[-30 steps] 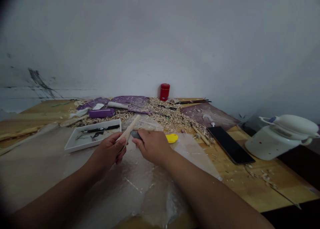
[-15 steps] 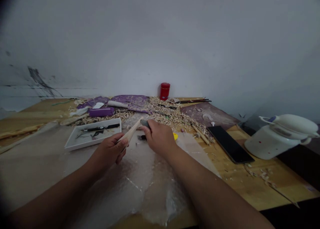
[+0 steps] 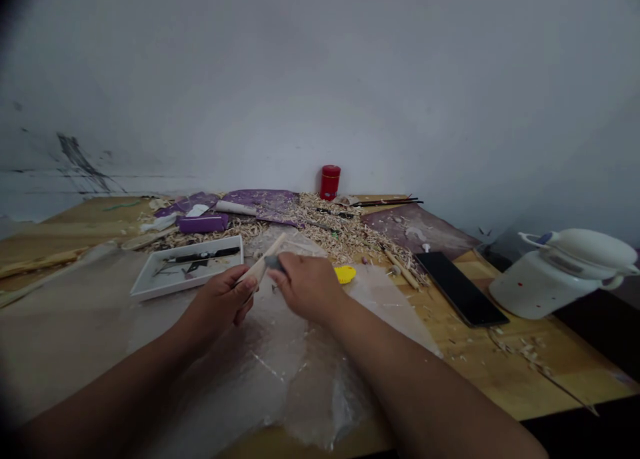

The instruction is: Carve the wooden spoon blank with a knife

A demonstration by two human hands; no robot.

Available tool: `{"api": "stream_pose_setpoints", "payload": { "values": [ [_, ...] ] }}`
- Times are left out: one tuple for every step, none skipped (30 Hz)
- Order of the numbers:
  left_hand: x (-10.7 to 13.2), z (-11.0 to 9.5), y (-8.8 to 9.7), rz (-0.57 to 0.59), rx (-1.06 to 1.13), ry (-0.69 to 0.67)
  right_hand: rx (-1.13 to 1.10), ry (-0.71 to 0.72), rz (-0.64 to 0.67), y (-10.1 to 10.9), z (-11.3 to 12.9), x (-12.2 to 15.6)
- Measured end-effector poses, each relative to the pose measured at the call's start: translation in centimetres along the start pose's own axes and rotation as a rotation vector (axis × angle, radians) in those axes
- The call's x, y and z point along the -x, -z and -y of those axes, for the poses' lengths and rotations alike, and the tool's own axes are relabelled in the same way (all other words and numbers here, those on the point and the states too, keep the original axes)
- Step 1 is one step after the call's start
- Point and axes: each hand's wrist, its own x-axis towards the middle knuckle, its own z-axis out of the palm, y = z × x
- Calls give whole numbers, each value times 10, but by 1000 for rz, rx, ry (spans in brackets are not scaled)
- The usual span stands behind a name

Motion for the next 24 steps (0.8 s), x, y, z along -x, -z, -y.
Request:
{"api": "stream_pose_setpoints", "payload": {
  "values": [
    [0,0,0,5,10,-6,-7,40,23,-1,1,0],
    [0,0,0,9,25,-8,-2,48,36,-2,2,0],
    [0,0,0,11,45,-4,14,18,35,-3,1,0],
    [0,0,-1,13,69,5,38,-40,26,-3,-1,-1],
    [0,0,-1,17,96,14,61,-101,14,-2,-4,-2],
    [1,-1,-2,17,124,22,74,-146,5,-1,-7,-3],
    [1,-1,-2,16,147,25,75,-162,6,1,-10,-4],
    [2,-1,-2,13,167,22,67,-142,25,2,-12,-4],
    [2,-2,-3,7,184,14,57,-90,67,4,-12,-4],
    [2,-2,-2,-4,198,3,51,-18,128,5,-11,-3],
    [2,-3,-2,-19,211,-7,49,62,202,6,-10,-2],
    [2,-3,-2,-36,221,-16,50,139,283,6,-7,0],
    [2,-4,-2,-49,229,-24,50,200,356,7,-4,1],
    [2,-5,-1,-60,234,-32,47,236,406,7,-2,3],
    [3,-5,-1,-65,235,-40,37,248,427,7,0,4],
    [4,-6,-1,-64,230,-46,15,234,410,7,1,4],
    [4,-6,-2,-63,225,-52,-18,199,360,7,1,4],
    [5,-6,-2,-61,222,-57,-60,153,286,8,2,4],
    [5,-6,-2,-59,224,-63,-111,106,208,9,2,4],
    [6,-6,-3,-58,233,-72,-167,71,145,9,3,3],
    [6,-6,-3,-53,247,-85,-221,50,108,10,4,3],
    [6,-5,-3,-50,262,-99,-265,42,99,11,7,3],
    [6,-5,-3,-47,274,-111,-296,46,117,11,9,4],
    [6,-5,-3,-45,279,-119,-318,52,148,11,12,4]
  ]
}}
